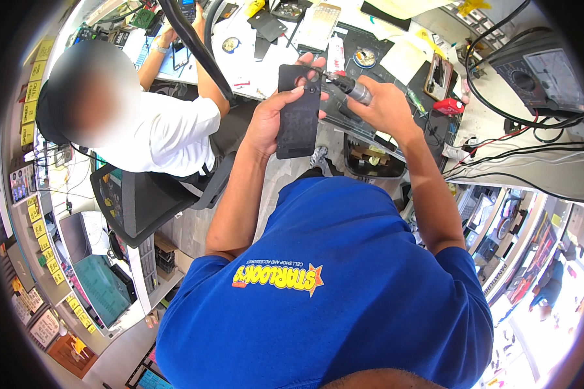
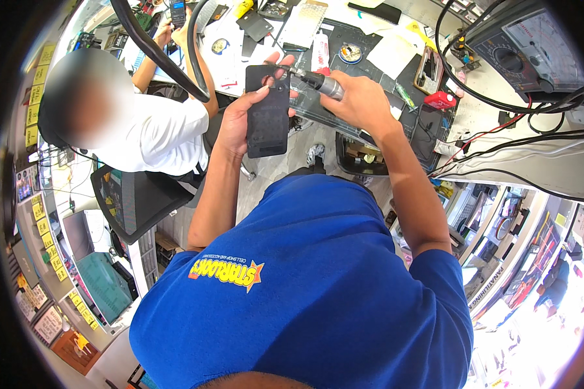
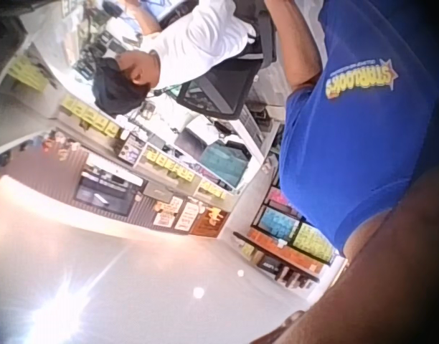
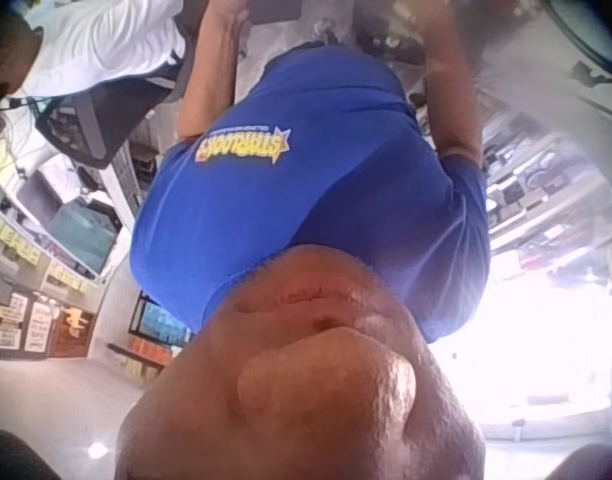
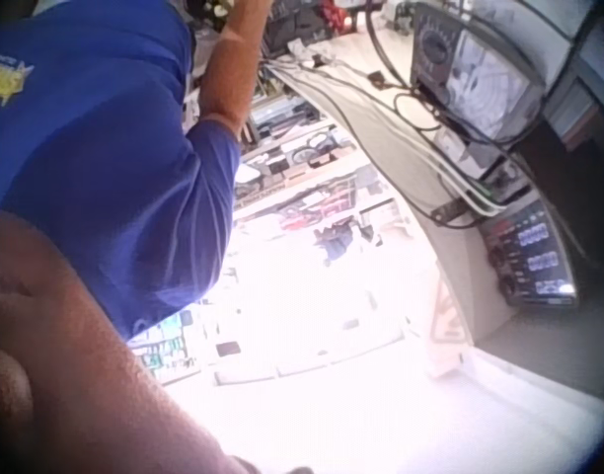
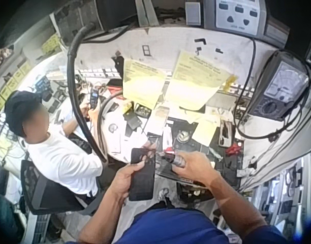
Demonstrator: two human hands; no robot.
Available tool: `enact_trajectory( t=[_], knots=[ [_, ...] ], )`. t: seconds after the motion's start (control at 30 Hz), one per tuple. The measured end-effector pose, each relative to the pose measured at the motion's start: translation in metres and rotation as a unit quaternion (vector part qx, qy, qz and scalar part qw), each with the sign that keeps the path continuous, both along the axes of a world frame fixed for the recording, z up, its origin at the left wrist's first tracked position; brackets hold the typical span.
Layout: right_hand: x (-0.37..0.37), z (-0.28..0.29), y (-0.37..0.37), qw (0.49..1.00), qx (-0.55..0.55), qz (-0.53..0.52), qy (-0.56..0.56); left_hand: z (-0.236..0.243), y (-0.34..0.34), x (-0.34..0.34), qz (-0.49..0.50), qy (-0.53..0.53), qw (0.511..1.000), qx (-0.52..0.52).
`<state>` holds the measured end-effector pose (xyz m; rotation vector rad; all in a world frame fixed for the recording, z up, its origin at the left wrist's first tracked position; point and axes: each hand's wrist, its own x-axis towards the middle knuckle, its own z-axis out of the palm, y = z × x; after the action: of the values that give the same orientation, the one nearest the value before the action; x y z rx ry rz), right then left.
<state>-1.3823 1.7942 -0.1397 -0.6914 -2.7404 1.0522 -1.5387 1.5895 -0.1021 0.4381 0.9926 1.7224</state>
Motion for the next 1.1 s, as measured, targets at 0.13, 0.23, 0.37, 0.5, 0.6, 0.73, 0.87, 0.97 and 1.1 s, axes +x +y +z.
enact_trajectory(
  t=[0.13,0.23,0.37,0.5,0.6,0.73,0.87,0.97,1.1],
  knots=[
    [0.002,-0.005,0.002,0.994,-0.088,-0.056,-0.007,-0.003,0.0,-0.001,0.002,-0.019,1.0,0.021],
    [0.005,-0.004,-0.003,0.996,-0.079,-0.036,0.003,-0.005,0.0,0.001,0.018,-0.039,0.999,0.024],
    [0.008,-0.012,-0.008,0.998,-0.057,-0.024,-0.008,-0.005,0.004,0.0,0.03,-0.069,0.996,0.046],
    [0.009,-0.02,-0.008,0.999,-0.029,-0.022,-0.035,0.0,0.004,-0.002,0.029,-0.093,0.994,0.057],
    [0.007,-0.018,-0.008,0.998,-0.028,-0.026,-0.055,0.0,0.004,-0.003,0.029,-0.097,0.993,0.063],
    [0.006,-0.016,-0.009,0.997,-0.034,-0.034,-0.055,-0.001,0.004,-0.003,0.035,-0.114,0.991,0.066],
    [0.006,-0.022,-0.008,0.998,-0.041,-0.028,-0.048,-0.002,0.004,-0.003,0.039,-0.149,0.985,0.078],
    [0.005,-0.023,-0.009,0.997,-0.054,-0.029,-0.04,-0.004,0.004,-0.001,0.038,-0.167,0.981,0.09],
    [0.002,-0.023,-0.017,0.996,-0.074,-0.051,-0.021,-0.004,0.006,0.0,0.039,-0.166,0.982,0.082]
  ],
)
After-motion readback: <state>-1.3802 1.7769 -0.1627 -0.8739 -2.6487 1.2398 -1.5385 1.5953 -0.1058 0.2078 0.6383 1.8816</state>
